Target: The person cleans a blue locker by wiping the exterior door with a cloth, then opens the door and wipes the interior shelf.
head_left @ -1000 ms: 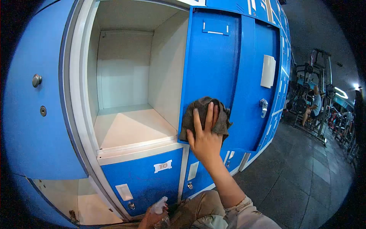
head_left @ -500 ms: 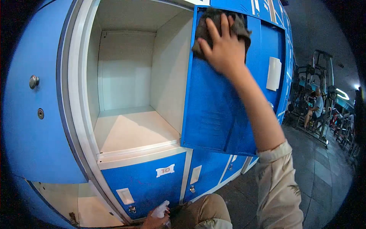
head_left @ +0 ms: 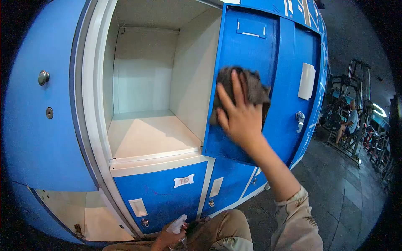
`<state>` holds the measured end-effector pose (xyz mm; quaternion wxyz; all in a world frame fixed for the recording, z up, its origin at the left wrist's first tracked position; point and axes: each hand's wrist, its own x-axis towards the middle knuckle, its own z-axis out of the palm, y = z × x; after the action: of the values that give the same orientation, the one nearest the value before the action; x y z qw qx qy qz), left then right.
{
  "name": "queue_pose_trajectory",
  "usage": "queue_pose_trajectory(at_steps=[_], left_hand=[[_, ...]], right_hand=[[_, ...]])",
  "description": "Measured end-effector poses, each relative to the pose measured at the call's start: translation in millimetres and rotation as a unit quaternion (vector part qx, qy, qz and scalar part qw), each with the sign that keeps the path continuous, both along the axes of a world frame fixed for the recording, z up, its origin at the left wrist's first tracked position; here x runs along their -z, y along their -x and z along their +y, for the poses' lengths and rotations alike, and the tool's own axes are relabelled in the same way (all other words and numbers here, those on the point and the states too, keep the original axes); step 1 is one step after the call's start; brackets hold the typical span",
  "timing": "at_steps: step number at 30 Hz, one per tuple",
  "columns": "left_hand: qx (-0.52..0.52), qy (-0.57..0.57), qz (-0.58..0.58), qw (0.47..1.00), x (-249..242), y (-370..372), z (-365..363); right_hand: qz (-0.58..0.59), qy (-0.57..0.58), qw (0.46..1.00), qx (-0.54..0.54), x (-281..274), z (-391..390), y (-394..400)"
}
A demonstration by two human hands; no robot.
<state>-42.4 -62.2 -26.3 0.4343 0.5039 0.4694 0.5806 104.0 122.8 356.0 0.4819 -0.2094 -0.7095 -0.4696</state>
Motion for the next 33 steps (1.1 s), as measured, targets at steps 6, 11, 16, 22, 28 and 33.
queue_pose_trajectory(at_steps=[6,11,16,22,28,33], left_hand=[[0.011,0.037,0.071,0.997,9.0,7.2,7.0],[-0.039,0.011,0.027,0.999,-2.4,-5.1,1.4],[0.007,0.072,0.048,0.996,-9.6,3.6,-5.6],[-0.002,0.026,0.170,0.985,6.8,13.8,6.5],[0.027,0.123,0.089,0.988,-5.2,11.6,2.8],[0.017,0.002,0.062,0.998,24.6,10.2,6.0]], right_hand=[[-0.101,0.065,0.993,-0.025,57.2,-7.2,-18.8],[-0.080,0.005,0.996,-0.042,45.2,4.0,-14.8],[-0.013,-0.058,0.998,0.034,-31.4,16.6,4.3],[0.094,-0.157,0.983,0.030,-135.6,31.2,27.2],[0.138,-0.169,0.974,0.059,-167.9,34.0,35.7],[0.152,-0.201,0.967,0.038,-166.7,39.5,32.3]])
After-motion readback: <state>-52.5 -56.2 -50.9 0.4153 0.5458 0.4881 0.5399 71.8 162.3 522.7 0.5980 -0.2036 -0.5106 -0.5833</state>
